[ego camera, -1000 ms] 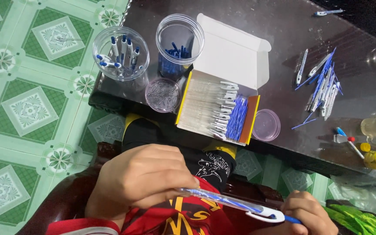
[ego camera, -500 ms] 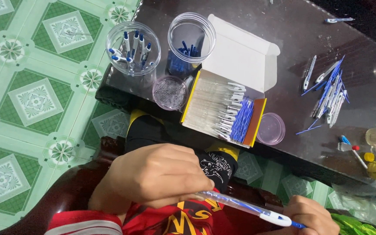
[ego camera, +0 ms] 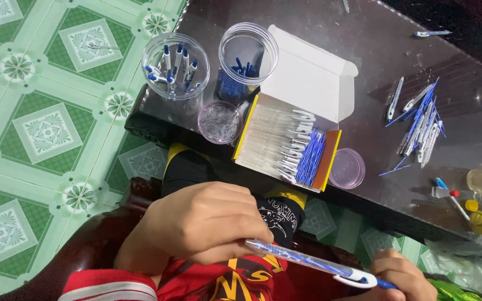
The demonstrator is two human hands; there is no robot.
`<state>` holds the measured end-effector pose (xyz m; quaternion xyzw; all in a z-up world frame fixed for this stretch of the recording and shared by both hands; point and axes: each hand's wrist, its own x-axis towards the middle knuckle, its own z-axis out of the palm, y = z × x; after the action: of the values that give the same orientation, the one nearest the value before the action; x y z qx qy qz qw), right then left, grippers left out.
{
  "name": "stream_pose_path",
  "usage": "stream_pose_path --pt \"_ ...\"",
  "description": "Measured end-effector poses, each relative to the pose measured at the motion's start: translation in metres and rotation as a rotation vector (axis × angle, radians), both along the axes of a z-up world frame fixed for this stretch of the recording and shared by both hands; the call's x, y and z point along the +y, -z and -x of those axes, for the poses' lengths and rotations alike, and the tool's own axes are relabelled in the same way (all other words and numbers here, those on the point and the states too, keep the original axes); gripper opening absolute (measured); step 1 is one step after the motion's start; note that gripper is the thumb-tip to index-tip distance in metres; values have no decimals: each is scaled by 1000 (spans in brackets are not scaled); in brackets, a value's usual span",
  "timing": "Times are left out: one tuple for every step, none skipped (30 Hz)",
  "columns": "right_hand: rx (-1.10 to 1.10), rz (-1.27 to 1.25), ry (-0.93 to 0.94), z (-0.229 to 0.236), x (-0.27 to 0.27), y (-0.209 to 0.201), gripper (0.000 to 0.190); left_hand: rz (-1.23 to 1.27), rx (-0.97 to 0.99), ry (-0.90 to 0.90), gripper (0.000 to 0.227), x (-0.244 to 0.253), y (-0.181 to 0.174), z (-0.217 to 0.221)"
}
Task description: Assembling ballpoint pens by inserting ink refills into barrels and attaching caps.
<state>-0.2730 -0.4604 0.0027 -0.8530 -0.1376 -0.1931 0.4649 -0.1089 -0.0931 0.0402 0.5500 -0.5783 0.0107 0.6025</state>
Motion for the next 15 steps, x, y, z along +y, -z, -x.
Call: stream_pose_path --pt "0 0 2 -1 7 2 42 0 0 2 19 0 0 0" --pt "-58 -4 60 -3 13 4 47 3 4 6 18 0 1 0" --pt "-114 -9 119 -4 20 5 51 6 10 10 18 0 1 1" --pt "-114 -9 121 -5 21 5 51 6 10 12 18 -1 2 1" --pt "-112 -10 125 -5 23 4 49 6 16 8 16 -1 3 1" --pt "-111 -11 129 -6 25 3 47 7 21 5 15 -1 3 2" --pt "-110 -11 132 -5 23 6 47 7 22 8 15 0 3 2" --pt "-122 -18 127 -4 21 8 46 -3 32 13 15 0 2 2" --pt "-133 -23 125 -2 18 10 45 -12 42 20 15 0 2 1" --pt "-132 -22 130 -5 23 11 45 -12 44 26 15 1 0 1" --pt "-179 -50 140 -6 27 12 41 -7 48 18 17 1 -1 1" --pt "-227 -78 150 -8 31 13 37 -3 53 11 20 2 -2 1" --pt "-224 -76 161 -9 35 13 37 -2 56 22 20 3 -2 1" --pt "-253 -106 169 -11 38 13 35 2 59 15 21 4 -1 1" --pt "-282 -134 181 -11 41 13 34 9 61 13 23 4 0 0"
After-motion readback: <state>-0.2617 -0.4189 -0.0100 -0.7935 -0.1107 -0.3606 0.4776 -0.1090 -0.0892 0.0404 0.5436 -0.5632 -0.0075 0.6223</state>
